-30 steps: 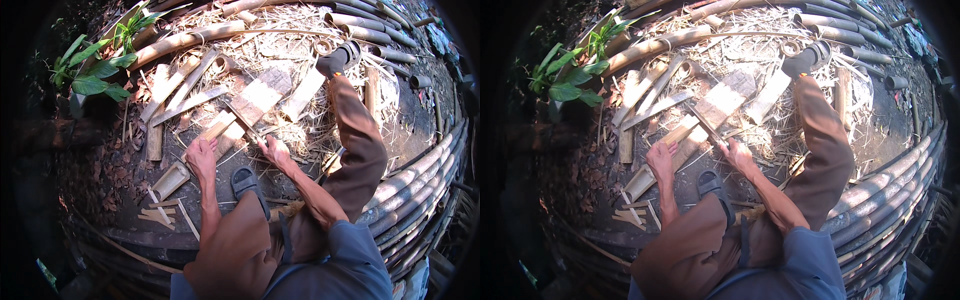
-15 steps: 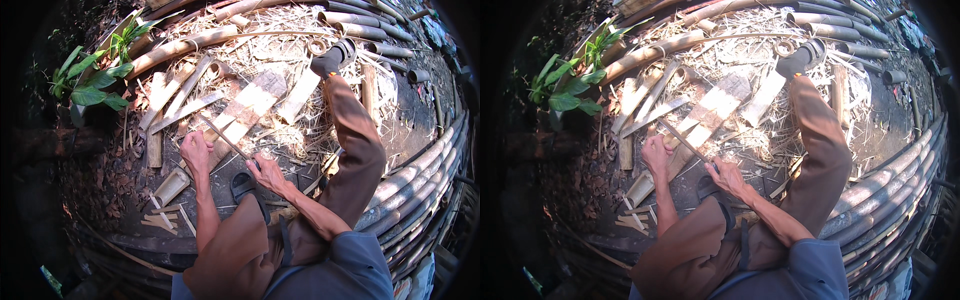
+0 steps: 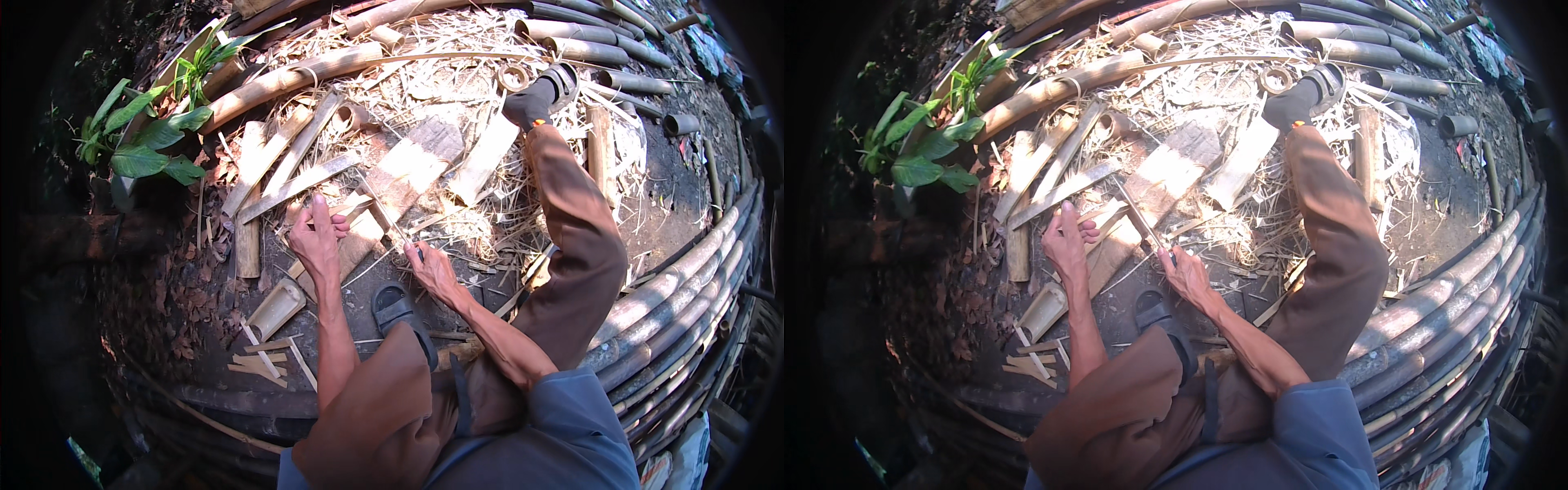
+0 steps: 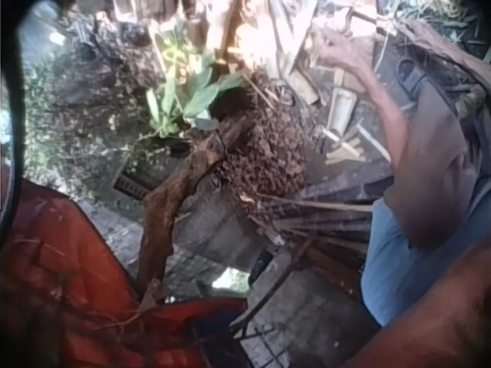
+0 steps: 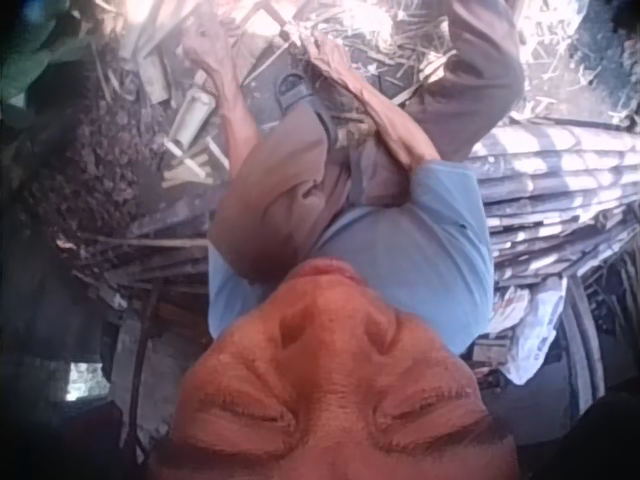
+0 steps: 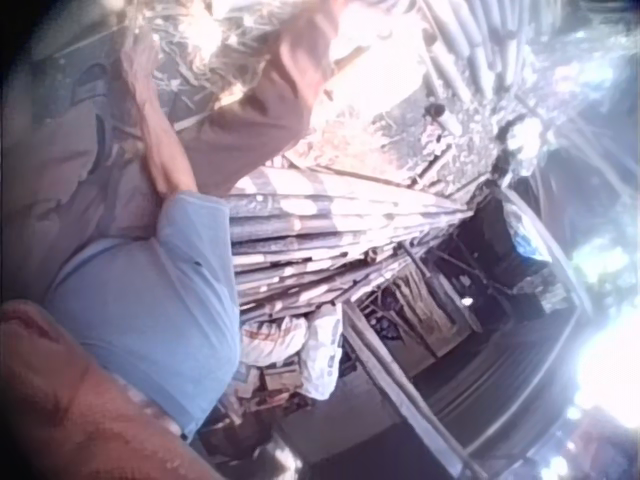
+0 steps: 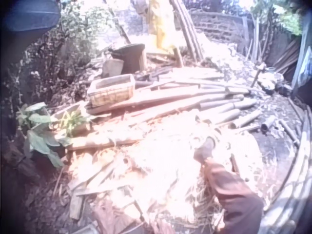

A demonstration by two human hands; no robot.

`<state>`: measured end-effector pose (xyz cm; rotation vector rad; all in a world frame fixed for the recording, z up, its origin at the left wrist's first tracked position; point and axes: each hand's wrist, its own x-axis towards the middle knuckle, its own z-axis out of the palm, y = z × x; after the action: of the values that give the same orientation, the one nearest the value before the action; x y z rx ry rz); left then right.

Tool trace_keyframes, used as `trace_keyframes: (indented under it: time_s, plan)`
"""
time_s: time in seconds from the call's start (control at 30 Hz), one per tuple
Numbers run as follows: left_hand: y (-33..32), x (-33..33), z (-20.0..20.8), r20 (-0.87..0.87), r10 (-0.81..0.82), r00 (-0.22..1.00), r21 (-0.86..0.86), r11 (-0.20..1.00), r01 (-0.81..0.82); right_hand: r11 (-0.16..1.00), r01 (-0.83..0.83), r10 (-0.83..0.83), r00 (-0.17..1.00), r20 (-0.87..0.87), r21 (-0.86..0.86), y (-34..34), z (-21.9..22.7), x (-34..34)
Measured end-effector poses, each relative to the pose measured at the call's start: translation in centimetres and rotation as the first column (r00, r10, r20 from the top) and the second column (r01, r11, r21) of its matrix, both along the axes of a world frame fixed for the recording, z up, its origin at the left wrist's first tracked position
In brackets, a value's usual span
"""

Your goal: The person sits on the ground and uses a machete to split bamboo pieces into smaller strips. They repeatedly position bamboo segments, strike them with the machete, and separate the resulting pieces.

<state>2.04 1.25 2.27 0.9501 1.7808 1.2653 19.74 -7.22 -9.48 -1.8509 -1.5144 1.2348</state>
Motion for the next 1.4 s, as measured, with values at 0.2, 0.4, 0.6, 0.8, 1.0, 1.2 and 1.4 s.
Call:
trace_keyframes:
  time_s: [0.2, 0.4, 0.6, 0.8, 1.0, 1.2, 1.4]
  plan:
    - [0.2, -0.2, -0.2, -0.075, -0.015, 0.997, 0.029, 0.999, 0.017, 0.995, -0.095, 0.099, 0.978, -0.182, 0.031, -0.3, 7.0, -2.2]
    - [0.4, 0.2, -0.1, -0.050, -0.004, 0.999, 0.044, 0.999, 0.006, 1.000, 0.002, -0.001, 0.997, -0.077, 0.001, 0.1, 0.6, -0.7]
    - [-0.2, -2.0, -1.1, -0.010, 0.043, 0.999, -0.016, 0.999, -0.043, 0.997, -0.073, 0.073, 0.995, -0.066, 0.011, -0.3, 0.8, -0.2]
    - [-1.9, -3.9, 0.1, 0.014, -0.150, 0.989, -0.087, 0.985, 0.151, 0.970, -0.150, 0.125, 0.983, 0.134, 0.193, -1.1, -5.9, 2.0]
    - [-8.7, -10.2, 0.4, -0.123, -0.490, 0.863, -0.251, 0.856, 0.451, 0.712, -0.293, 0.015, 0.915, 0.403, 0.639, 4.0, 3.6, 1.8]
    - [-10.4, -10.6, -0.4, -0.055, -0.623, 0.781, -0.125, 0.780, 0.613, 0.400, -0.811, 0.680, 0.574, 0.456, 0.427, 7.6, 7.6, 2.0]
    - [-7.9, -6.7, 2.4, -0.168, -0.928, 0.331, -0.606, 0.362, 0.708, 0.272, -0.959, 0.773, 0.266, 0.576, 0.077, 6.2, 7.4, 3.2]
